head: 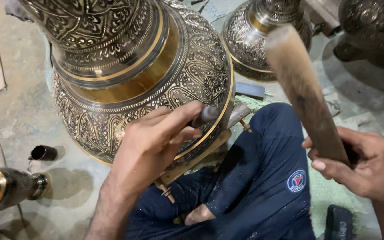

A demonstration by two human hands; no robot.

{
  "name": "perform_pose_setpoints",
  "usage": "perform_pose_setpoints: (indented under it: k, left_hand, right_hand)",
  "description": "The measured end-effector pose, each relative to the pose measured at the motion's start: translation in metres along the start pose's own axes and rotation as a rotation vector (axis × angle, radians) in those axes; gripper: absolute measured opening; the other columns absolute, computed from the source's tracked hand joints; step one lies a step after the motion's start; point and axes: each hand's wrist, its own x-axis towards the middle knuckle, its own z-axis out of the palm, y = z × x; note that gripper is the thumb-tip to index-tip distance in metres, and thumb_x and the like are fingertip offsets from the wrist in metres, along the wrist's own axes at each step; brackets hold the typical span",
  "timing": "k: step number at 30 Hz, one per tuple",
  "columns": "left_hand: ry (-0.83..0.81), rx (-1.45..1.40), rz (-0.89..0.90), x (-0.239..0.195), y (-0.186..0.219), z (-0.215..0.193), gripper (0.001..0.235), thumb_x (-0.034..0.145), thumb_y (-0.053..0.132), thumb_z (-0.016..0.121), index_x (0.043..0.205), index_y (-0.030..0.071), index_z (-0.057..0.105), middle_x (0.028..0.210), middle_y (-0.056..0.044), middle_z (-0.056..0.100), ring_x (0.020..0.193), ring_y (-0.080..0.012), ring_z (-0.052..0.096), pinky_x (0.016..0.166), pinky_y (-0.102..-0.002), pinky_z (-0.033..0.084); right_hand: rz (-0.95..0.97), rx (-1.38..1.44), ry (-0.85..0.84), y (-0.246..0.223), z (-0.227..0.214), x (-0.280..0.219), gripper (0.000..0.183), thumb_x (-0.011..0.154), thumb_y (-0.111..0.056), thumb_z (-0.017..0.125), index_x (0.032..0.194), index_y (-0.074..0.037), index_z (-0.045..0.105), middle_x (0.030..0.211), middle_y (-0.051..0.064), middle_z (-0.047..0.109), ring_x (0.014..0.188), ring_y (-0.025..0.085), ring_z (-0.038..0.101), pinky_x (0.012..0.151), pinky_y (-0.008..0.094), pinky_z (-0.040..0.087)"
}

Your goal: The person uses a chisel and wooden mallet to engrave intricate patterns onto the surface of a large brass vessel. They repeatedly strike the chisel to create detailed designs on the metal.

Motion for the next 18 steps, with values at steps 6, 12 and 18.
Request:
perform_pose_setpoints:
  k: [6, 12, 18]
  left_hand:
    - [-0.08, 0.191, 0.084, 0.0, -0.002, -0.001, 0.071, 0.071, -0.013, 0.066, 0.138, 0.01, 0.06, 0.107, -0.007, 0.076, 0.083, -0.025, 0.067, 0.072, -0.037, 0.058]
    - [-0.002, 0.239, 0.077, -0.01, -0.002, 0.007, 0.066, 0.077, -0.012, 0.068, 0.138, 0.015, 0.062, 0.097, -0.003, 0.076, 0.075, -0.0198, 0.066, 0.066, -0.035, 0.057]
    - [0.032, 0.223, 0.067, -0.014, 0.001, 0.011, 0.063, 0.074, -0.012, 0.068, 0.131, 0.014, 0.061, 0.096, -0.002, 0.076, 0.079, -0.0208, 0.068, 0.069, -0.035, 0.057]
  right_hand:
    - [-0.095, 0.022, 0.047, 0.01, 0.018, -0.024, 0.04, 0.076, -0.012, 0.086, 0.111, 0.003, 0.073, 0.083, 0.008, 0.075, 0.068, 0.007, 0.073, 0.063, 0.021, 0.059]
    - [-0.063, -0.105, 0.042, -0.007, 0.027, -0.023, 0.026, 0.082, -0.012, 0.088, 0.098, -0.003, 0.071, 0.076, 0.005, 0.071, 0.063, 0.008, 0.069, 0.057, 0.022, 0.06]
    - [0.052, -0.405, -0.059, -0.039, 0.032, 0.006, 0.029, 0.075, -0.023, 0.086, 0.094, -0.006, 0.072, 0.069, 0.005, 0.071, 0.058, 0.009, 0.069, 0.055, 0.026, 0.056]
